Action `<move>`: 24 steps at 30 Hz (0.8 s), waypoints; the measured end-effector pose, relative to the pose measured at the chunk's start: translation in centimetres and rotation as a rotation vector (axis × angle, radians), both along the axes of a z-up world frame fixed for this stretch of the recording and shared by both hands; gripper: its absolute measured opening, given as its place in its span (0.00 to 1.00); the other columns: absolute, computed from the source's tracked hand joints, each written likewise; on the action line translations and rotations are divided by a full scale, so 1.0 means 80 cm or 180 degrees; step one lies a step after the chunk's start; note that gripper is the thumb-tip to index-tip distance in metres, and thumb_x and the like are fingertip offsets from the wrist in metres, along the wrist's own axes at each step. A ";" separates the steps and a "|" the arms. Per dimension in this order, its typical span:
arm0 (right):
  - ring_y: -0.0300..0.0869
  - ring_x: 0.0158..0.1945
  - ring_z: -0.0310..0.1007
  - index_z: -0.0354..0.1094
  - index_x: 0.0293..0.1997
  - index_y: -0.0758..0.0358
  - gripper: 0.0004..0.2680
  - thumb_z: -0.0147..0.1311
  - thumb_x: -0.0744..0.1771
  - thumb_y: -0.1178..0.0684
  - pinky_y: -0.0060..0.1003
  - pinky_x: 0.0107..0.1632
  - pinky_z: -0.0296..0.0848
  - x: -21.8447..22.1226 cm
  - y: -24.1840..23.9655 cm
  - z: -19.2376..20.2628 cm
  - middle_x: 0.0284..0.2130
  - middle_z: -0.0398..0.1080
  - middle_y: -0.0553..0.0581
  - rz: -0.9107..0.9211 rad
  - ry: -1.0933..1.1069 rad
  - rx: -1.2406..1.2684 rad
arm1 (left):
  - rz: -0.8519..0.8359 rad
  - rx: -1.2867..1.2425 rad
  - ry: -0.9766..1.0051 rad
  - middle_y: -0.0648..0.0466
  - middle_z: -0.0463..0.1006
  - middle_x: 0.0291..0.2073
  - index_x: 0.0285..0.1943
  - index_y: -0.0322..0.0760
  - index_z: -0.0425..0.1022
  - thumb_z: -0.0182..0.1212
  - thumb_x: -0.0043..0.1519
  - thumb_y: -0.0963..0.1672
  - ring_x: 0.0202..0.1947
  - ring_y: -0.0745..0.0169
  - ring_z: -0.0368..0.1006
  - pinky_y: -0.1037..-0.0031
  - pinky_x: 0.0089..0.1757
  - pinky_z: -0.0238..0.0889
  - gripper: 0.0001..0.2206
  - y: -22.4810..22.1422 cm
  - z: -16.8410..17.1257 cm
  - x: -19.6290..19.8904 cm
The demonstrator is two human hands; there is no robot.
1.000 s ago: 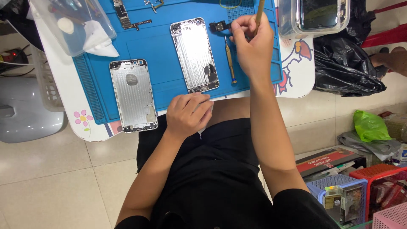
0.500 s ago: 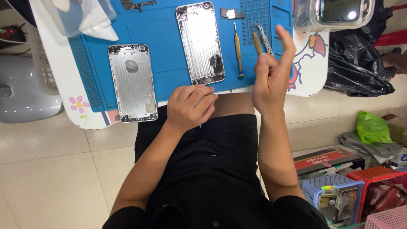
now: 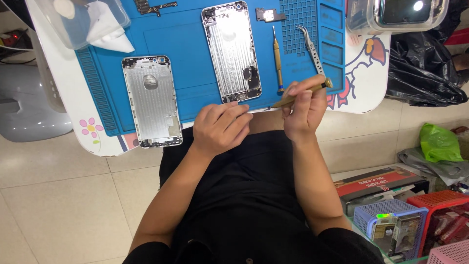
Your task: The person uses a precision screwdriver and a pry tool to remove small components from a disassembled phone frame on a blue repair mat, working around the frame's edges and setting removed parts on the mat beside a second phone back cover.
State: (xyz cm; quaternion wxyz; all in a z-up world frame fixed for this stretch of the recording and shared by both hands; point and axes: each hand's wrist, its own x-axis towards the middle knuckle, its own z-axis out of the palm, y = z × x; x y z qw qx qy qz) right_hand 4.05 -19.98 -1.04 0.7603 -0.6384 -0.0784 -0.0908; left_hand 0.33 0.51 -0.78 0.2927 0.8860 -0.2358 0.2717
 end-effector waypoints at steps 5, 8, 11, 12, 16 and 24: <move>0.33 0.21 0.58 0.56 0.44 0.64 0.14 0.43 0.75 0.41 0.25 0.25 0.57 0.016 0.007 -0.009 0.28 0.63 0.54 0.0114 -0.0206 -0.0443 | -0.0006 0.0034 -0.0053 0.61 0.81 0.47 0.42 0.44 0.82 0.70 0.56 0.43 0.48 0.64 0.76 0.71 0.44 0.67 0.07 0.002 -0.008 0.001; 0.36 0.24 0.63 0.58 0.45 0.66 0.14 0.42 0.75 0.42 0.27 0.27 0.62 0.021 0.007 -0.013 0.30 0.65 0.56 0.0285 -0.0422 -0.0734 | -0.0010 0.0065 -0.0110 0.61 0.81 0.47 0.43 0.44 0.82 0.70 0.58 0.44 0.49 0.64 0.76 0.71 0.45 0.67 0.07 0.002 -0.010 0.003; 0.39 0.28 0.67 0.61 0.45 0.67 0.14 0.43 0.75 0.43 0.29 0.30 0.67 0.025 0.009 -0.012 0.32 0.67 0.58 0.0454 -0.0659 -0.1064 | 0.0007 0.0130 -0.0159 0.61 0.81 0.46 0.44 0.45 0.82 0.68 0.59 0.44 0.49 0.64 0.76 0.71 0.45 0.68 0.06 0.003 -0.012 0.006; 0.40 0.30 0.69 0.62 0.45 0.67 0.14 0.43 0.75 0.44 0.30 0.31 0.68 0.026 0.010 -0.011 0.33 0.68 0.59 0.0506 -0.0767 -0.1221 | 0.0018 0.0162 -0.0186 0.61 0.81 0.46 0.44 0.45 0.83 0.68 0.59 0.44 0.49 0.65 0.75 0.72 0.44 0.68 0.06 0.003 -0.013 0.007; 0.41 0.31 0.70 0.63 0.43 0.67 0.13 0.45 0.75 0.44 0.31 0.31 0.70 0.027 0.013 -0.010 0.32 0.69 0.58 0.0508 -0.0791 -0.1297 | 0.0066 0.0169 -0.0199 0.62 0.81 0.46 0.44 0.46 0.83 0.67 0.60 0.44 0.48 0.66 0.75 0.74 0.43 0.68 0.05 0.001 -0.016 0.008; 0.42 0.31 0.70 0.62 0.42 0.65 0.14 0.46 0.74 0.43 0.32 0.31 0.69 0.031 0.016 -0.009 0.29 0.70 0.56 0.0423 -0.0888 -0.1499 | 0.0074 0.0171 -0.0179 0.63 0.81 0.45 0.43 0.48 0.83 0.66 0.61 0.44 0.48 0.67 0.74 0.75 0.42 0.69 0.05 0.000 -0.015 0.010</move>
